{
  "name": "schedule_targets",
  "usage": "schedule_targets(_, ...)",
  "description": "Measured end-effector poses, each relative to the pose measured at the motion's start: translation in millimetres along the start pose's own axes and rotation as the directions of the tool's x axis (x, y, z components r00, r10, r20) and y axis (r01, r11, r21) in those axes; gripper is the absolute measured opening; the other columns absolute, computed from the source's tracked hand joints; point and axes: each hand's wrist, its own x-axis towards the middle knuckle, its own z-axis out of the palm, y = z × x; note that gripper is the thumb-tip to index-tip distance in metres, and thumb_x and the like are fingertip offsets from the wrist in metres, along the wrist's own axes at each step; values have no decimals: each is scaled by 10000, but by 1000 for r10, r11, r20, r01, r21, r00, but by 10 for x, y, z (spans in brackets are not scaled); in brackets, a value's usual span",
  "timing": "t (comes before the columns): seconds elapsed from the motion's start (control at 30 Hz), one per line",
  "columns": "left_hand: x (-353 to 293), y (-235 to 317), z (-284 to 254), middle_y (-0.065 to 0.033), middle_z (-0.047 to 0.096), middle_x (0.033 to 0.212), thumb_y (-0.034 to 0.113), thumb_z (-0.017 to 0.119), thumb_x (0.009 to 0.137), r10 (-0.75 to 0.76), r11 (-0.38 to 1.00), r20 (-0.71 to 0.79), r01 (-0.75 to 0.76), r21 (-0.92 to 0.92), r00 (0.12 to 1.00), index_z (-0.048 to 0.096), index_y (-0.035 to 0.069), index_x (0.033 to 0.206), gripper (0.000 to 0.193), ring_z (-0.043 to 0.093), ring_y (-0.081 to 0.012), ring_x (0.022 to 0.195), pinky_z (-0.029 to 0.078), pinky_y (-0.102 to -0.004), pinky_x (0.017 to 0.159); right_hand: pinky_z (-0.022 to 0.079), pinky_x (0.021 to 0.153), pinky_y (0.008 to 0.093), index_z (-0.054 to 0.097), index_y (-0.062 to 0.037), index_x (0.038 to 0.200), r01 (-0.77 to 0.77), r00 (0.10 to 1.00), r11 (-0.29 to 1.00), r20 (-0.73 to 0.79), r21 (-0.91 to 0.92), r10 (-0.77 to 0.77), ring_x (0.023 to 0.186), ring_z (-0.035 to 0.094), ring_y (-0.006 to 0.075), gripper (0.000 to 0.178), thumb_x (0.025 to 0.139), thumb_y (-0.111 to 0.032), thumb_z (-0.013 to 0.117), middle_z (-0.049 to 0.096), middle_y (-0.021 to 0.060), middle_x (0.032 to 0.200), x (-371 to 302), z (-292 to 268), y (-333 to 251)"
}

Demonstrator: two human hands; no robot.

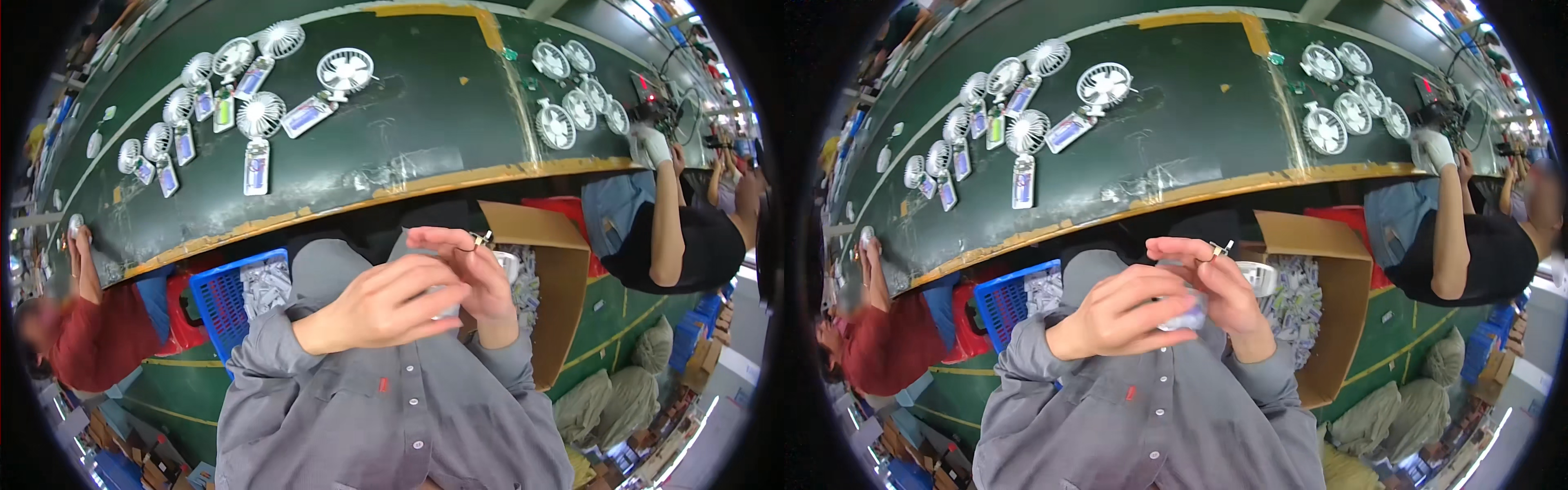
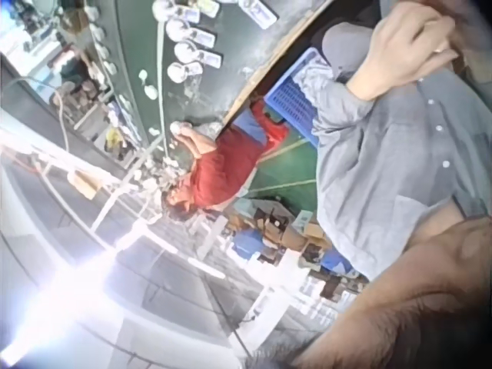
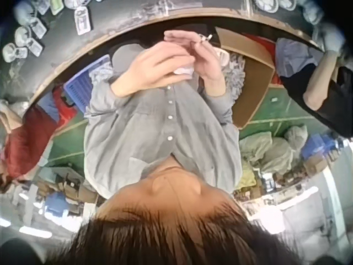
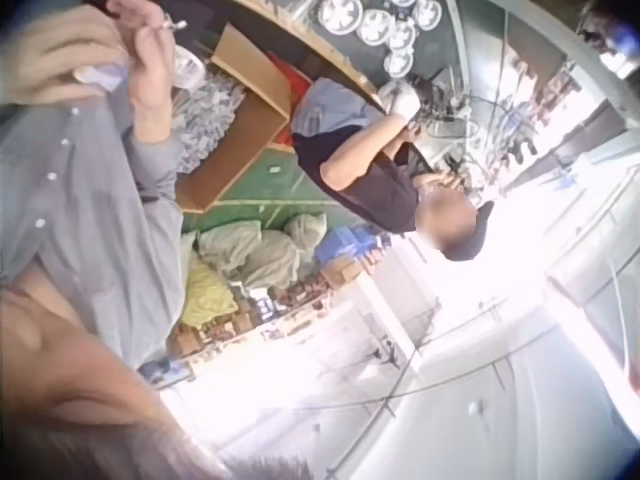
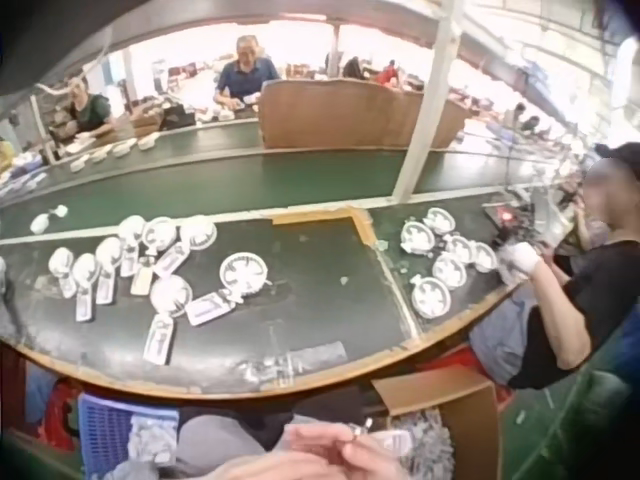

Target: Manually assembling small portable handheld electric fans on a factory production line.

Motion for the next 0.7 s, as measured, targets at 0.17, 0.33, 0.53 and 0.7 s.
schedule_targets(0.17, -332, -82, 120, -94, 637, 1057, 152, 822, 617, -89, 992, -259, 108, 62, 962, 655, 50, 1063, 486, 650, -278, 915, 541, -355, 721, 348, 1073, 379, 567, 71, 1193, 17, 1000, 962, -10, -274, -20, 1239, 502, 262, 356, 943, -128, 410, 559, 173, 1283, -185, 0, 19)
schedule_targets(0.33, -63, -168, -38, -130, 551, 1298, 67, 684, 653, -44, 995, 25, 42, 95, 999, 653, 87, 1135, 483, 570, -339, 1152, 487, -429, 922, 468, 728, 284, 624, 32, 940, -308, 951, 889, -132, -339, 279, 791, 601, 145, 208, 942, -70, 443, 644, 71, 853, -206, 119, -38)
schedule_targets(0.53, -167, -230, 3, -81, 628, 1022, -6, 613, 691, -116, 966, 274, 173, -194, 955, 646, 48, 1079, 393, 629, -282, 917, 528, -375, 753, 460, 670, 269, 615, 17, 865, -385, 901, 817, 17, -429, 433, 742, 592, 134, 225, 960, -91, 441, 629, 54, 751, -288, -60, 31)
schedule_targets(0.7, -357, -165, 123, -72, 592, 913, 181, 725, 683, -45, 987, 172, 18, 158, 984, 565, 61, 836, 252, 590, -204, 760, 480, -316, 627, 414, 591, 215, 611, 12, 938, -362, 932, 802, -191, -475, 307, 628, 556, 82, 238, 1003, -159, 457, 609, 26, 706, -285, 119, 181)
